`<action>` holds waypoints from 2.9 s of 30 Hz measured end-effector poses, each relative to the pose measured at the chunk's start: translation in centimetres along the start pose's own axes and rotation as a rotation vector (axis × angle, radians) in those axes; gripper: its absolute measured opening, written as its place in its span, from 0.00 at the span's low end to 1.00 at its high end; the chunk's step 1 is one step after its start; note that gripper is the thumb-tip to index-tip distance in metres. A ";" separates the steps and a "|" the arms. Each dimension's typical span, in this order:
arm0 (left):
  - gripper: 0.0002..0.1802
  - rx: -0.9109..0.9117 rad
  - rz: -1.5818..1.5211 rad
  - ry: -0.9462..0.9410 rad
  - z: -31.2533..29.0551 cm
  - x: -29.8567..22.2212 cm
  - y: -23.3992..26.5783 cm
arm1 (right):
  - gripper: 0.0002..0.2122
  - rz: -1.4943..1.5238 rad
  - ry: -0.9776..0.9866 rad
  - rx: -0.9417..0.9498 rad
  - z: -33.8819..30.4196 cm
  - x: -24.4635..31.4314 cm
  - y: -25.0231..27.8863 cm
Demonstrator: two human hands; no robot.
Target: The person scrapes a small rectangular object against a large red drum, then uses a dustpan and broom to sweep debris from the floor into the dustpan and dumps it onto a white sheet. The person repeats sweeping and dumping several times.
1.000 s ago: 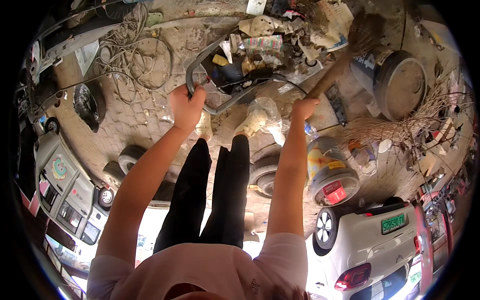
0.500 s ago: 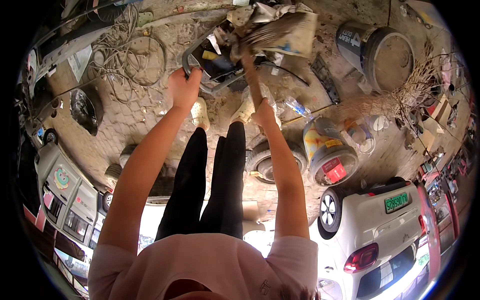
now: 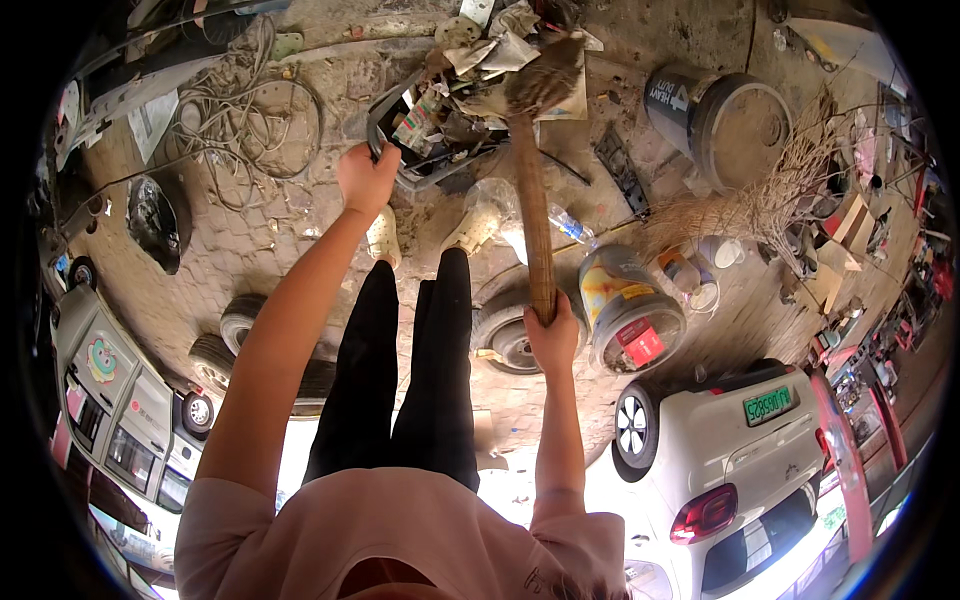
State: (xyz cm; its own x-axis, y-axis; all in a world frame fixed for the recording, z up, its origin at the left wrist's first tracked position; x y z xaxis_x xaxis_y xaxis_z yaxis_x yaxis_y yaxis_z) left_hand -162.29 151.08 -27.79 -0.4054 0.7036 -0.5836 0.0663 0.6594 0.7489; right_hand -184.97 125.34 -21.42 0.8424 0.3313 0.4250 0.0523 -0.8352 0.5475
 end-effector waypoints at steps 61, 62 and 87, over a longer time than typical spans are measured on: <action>0.20 0.002 0.048 -0.018 0.4 1.4 0.0 | 0.41 -0.518 0.268 0.020 17.7 3.3 1.6; 0.20 0.011 0.007 -0.017 0.5 1.6 -0.3 | 0.41 -0.644 0.208 0.056 20.7 2.1 -0.9; 0.09 0.513 -0.120 -0.266 0.1 2.0 11.5 | 0.44 -0.101 0.222 0.653 3.8 7.2 -15.6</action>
State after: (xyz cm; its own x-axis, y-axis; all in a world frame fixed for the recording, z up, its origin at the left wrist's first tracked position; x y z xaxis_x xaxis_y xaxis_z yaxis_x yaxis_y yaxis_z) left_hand -162.23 160.08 -20.41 -0.1988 0.6146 -0.7634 0.4937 0.7357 0.4637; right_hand -177.72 139.08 -29.66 0.6906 0.4448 0.5703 0.4947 -0.8657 0.0760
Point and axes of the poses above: each hand's wrist, its own z-axis towards the middle knuckle, its own y-axis out of the back of the hand, x = y × z, the point moved 2 cm from there along z, towards the middle knuckle, and after that the axes turned 2 degrees about -x, right-handed, at the moved point
